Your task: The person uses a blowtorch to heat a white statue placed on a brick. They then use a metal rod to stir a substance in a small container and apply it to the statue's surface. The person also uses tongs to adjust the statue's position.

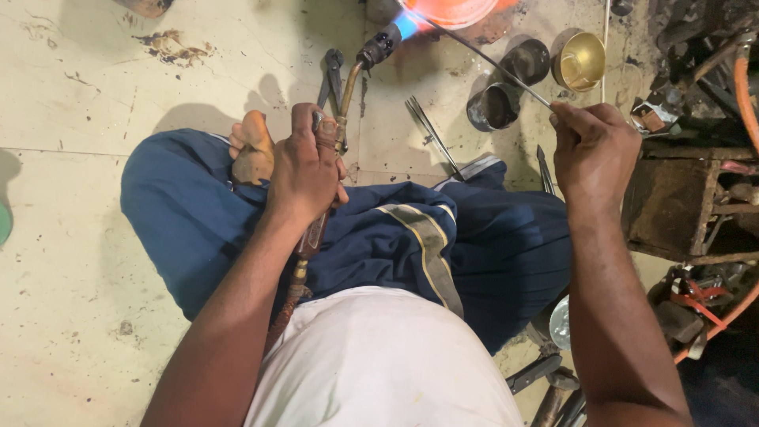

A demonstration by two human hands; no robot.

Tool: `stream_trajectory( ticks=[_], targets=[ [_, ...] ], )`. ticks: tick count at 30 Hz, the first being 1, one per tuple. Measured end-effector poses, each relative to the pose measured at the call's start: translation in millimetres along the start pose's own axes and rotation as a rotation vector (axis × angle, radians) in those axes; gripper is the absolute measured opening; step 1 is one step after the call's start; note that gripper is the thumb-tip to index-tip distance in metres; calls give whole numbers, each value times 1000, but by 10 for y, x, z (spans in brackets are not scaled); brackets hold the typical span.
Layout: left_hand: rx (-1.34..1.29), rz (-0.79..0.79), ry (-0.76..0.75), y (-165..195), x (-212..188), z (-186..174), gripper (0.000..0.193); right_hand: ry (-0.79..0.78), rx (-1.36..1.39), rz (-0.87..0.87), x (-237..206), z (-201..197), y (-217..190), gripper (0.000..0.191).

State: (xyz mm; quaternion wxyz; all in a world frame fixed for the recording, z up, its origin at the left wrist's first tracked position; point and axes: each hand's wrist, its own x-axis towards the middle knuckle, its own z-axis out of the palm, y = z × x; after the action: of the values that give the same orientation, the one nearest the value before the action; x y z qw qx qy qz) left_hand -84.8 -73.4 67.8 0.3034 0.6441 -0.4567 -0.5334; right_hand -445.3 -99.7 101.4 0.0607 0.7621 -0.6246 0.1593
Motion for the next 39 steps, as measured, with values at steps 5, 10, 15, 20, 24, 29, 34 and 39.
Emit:
stream_trajectory(
  ticks=[5,10,15,20,24,29,34,39],
  targets=[
    [4,8,0,-16,1,6,30,-3,23,13,18,3,2,16],
    [-4,16,4,-39,4,15,31,-20,62,19,15,-10,-5,18],
    [-3,3,5,-38,3,13,32,-30,93,56,17,-15,-9,18],
    [1,7,8,-36,-11,12,32,-22,61,53,8,-8,8,17],
    [3,8,8,-38,-23,18,32,-12,114,51,-5,-21,23,18],
    [-10,18,12,-42,-26,28,32,-21,69,32,-3,-16,33,18],
    [8,45,15,-48,-25,35,31,-13,31,14,9,-3,58,17],
    [-3,5,6,-65,-23,43,32,-20,74,40,-19,-24,78,18]
  ],
)
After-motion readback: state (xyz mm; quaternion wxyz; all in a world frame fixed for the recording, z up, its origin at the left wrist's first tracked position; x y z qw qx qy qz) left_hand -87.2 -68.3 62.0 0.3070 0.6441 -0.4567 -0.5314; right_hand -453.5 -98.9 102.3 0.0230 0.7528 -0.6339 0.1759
